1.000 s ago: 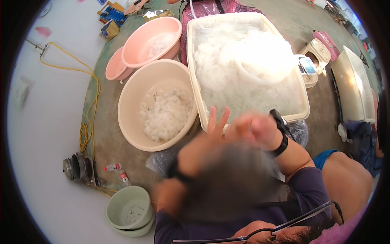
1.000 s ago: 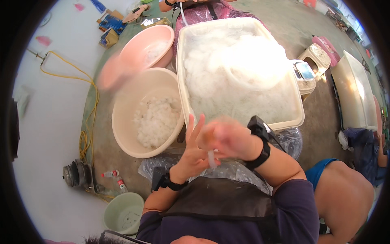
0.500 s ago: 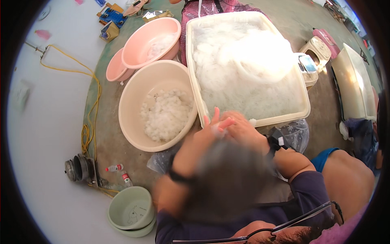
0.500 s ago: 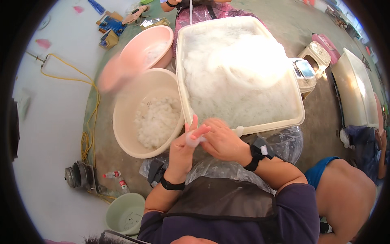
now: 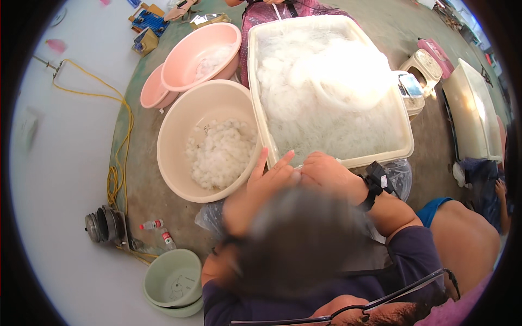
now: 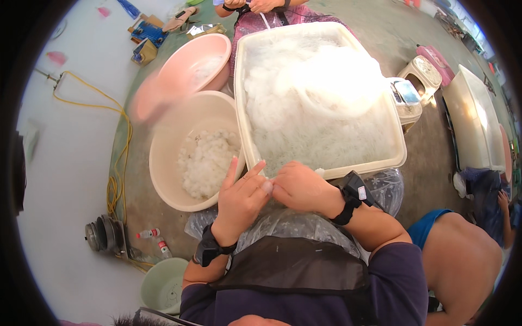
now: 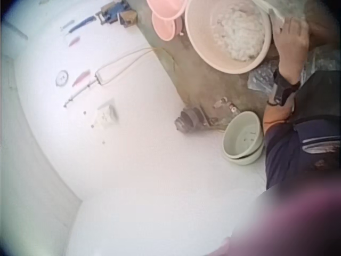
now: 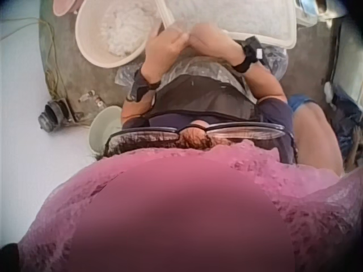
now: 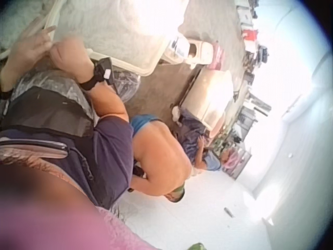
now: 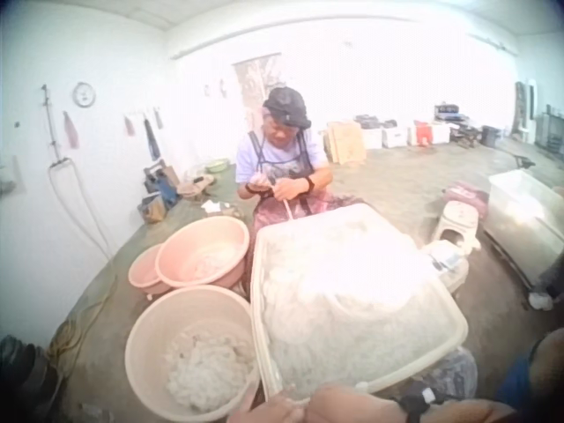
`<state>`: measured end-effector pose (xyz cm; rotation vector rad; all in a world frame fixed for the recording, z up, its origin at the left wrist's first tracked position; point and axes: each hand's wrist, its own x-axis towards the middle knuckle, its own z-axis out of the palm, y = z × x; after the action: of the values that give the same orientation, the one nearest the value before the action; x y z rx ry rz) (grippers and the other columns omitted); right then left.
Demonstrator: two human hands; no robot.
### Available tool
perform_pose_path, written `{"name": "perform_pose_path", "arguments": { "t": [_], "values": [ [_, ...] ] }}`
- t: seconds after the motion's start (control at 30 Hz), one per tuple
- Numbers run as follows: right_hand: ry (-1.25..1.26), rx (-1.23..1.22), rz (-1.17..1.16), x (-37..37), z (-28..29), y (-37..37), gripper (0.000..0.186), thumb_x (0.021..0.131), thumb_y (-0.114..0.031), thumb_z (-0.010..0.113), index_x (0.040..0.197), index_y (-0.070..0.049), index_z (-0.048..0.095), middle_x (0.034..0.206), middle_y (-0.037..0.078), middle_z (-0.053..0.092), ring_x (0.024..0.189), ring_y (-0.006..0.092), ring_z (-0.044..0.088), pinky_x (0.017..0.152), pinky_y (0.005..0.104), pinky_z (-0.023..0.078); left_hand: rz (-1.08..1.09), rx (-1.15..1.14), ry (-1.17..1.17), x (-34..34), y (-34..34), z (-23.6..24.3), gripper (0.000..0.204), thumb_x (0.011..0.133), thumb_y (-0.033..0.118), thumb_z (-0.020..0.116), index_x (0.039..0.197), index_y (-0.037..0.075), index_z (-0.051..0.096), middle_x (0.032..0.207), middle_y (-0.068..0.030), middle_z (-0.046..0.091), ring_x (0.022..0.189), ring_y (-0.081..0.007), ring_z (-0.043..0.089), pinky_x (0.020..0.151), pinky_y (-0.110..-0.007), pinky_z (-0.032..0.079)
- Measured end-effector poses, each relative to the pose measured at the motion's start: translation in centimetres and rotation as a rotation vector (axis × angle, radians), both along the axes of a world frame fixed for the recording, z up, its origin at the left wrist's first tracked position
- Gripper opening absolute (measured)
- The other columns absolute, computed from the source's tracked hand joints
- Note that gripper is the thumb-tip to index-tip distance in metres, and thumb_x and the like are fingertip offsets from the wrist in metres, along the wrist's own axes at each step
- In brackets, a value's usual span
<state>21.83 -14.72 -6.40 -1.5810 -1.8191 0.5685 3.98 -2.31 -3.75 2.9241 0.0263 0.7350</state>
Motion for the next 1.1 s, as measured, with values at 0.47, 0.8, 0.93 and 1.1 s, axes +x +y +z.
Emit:
{"name": "perform_pose_path", "arguments": {
  "t": [0.47, 0.8, 0.93, 1.1],
  "values": [
    [0.741, -0.204, 0.047, -1.2, -2.4, -0.9, 0.023, 0.091, -0.025, 0.059, 0.097, -0.003, 0.060, 0.091, 0.014, 0.063, 0.086, 0.0330, 0.061, 0.075, 0.0436, 0.048, 0.103, -1.657, -0.245, 1.0, -2.0, -0.1, 0.017, 0.115, 0.020, 0.036, 0.120, 0.006, 0.044, 0.147, -0.0349, 0.051, 0.117, -0.0390, 0.067, 0.099, -0.042, 0.055],
    [0.351, -0.059, -0.278, 1.4, -2.9, 1.7, 0.019, 0.090, -0.016, 0.052, 0.088, 0.002, 0.058, 0.080, 0.022, 0.060, 0.082, 0.0401, 0.059, 0.075, 0.0488, 0.048, 0.250, -1.570, 0.046, -2.0, 4.1, -4.3, 0.031, 0.112, 0.029, 0.044, 0.130, 0.004, 0.048, 0.115, -0.0126, 0.066, 0.093, -0.0149, 0.061, 0.084, -0.029, 0.050],
    [0.450, 0.138, -0.174, 0.9, -2.4, 2.3, 0.017, 0.086, -0.017, 0.058, 0.086, 0.000, 0.058, 0.078, 0.021, 0.058, 0.079, 0.0420, 0.056, 0.073, 0.0490, 0.046, 0.469, -0.388, -0.128, -2.8, 4.6, -8.4, 0.046, 0.114, 0.032, 0.038, 0.149, 0.003, 0.045, 0.127, -0.0205, 0.067, 0.118, -0.0271, 0.063, 0.108, -0.039, 0.045],
    [0.608, 0.092, 0.402, -5.1, -6.0, -1.2, 0.025, 0.091, -0.028, 0.068, 0.098, -0.005, 0.071, 0.100, 0.013, 0.067, 0.099, 0.0332, 0.058, 0.096, 0.0439, 0.045, 0.089, -1.555, 0.129, -4.2, -0.2, -14.0, 0.046, 0.113, 0.032, 0.041, 0.136, -0.003, 0.060, 0.124, -0.0189, 0.071, 0.115, -0.0273, 0.066, 0.107, -0.038, 0.048]
  ]
}}
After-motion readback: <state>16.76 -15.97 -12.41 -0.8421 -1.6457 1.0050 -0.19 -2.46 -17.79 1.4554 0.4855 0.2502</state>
